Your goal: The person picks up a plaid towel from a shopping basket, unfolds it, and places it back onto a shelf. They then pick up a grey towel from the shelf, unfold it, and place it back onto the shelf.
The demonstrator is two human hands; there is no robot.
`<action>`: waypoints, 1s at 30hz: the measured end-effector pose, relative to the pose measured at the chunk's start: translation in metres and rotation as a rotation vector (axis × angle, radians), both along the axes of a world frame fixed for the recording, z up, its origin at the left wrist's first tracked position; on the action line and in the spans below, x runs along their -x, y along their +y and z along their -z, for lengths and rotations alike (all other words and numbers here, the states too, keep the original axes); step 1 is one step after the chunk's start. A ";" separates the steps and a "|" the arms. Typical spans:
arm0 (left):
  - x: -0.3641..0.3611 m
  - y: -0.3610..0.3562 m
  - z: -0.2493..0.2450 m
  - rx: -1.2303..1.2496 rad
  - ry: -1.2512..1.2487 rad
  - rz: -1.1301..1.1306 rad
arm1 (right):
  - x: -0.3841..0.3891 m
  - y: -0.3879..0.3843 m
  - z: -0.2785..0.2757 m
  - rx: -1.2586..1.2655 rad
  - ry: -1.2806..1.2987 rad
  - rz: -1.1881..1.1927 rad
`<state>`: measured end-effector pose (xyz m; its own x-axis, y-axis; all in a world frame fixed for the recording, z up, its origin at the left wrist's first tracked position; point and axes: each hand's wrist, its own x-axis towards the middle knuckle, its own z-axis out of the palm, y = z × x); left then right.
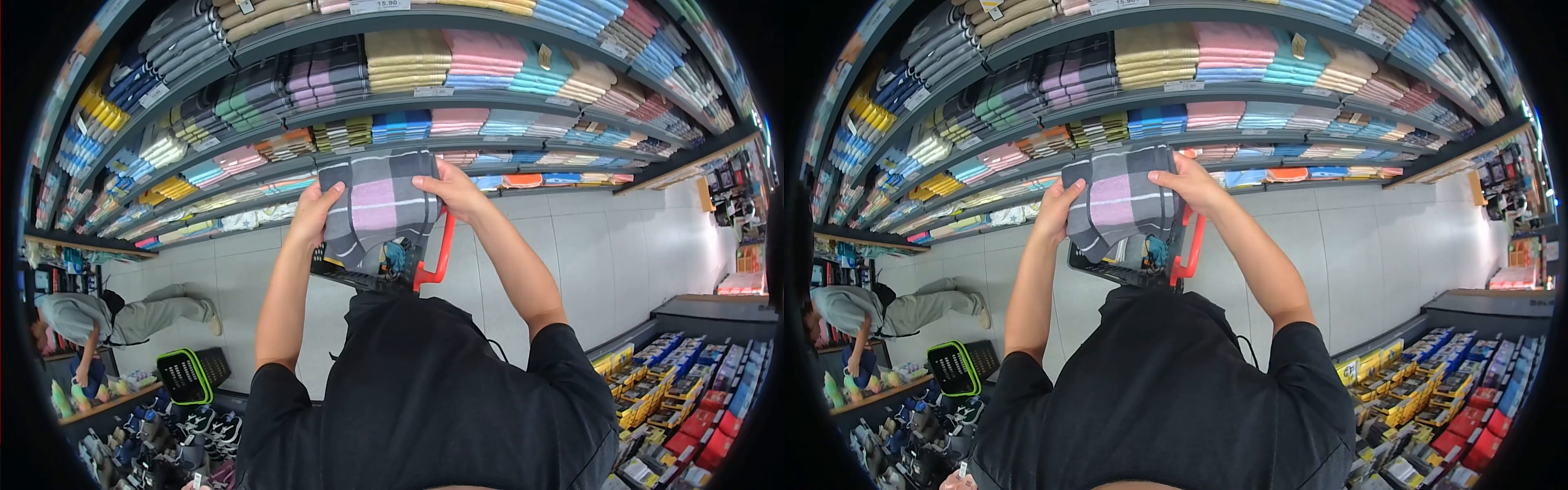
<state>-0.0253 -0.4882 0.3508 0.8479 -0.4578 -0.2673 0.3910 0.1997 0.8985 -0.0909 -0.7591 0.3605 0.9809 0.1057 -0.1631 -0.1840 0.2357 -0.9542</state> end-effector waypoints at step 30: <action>-0.027 0.026 -0.011 0.436 0.021 0.103 | 0.013 0.012 -0.083 0.036 -0.444 0.177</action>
<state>0.0021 -0.4622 0.3622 0.7885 -0.6133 -0.0468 0.4457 0.5173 0.7306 -0.1038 -0.7472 0.4437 0.9589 -0.0671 0.2757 0.2836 0.1918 -0.9396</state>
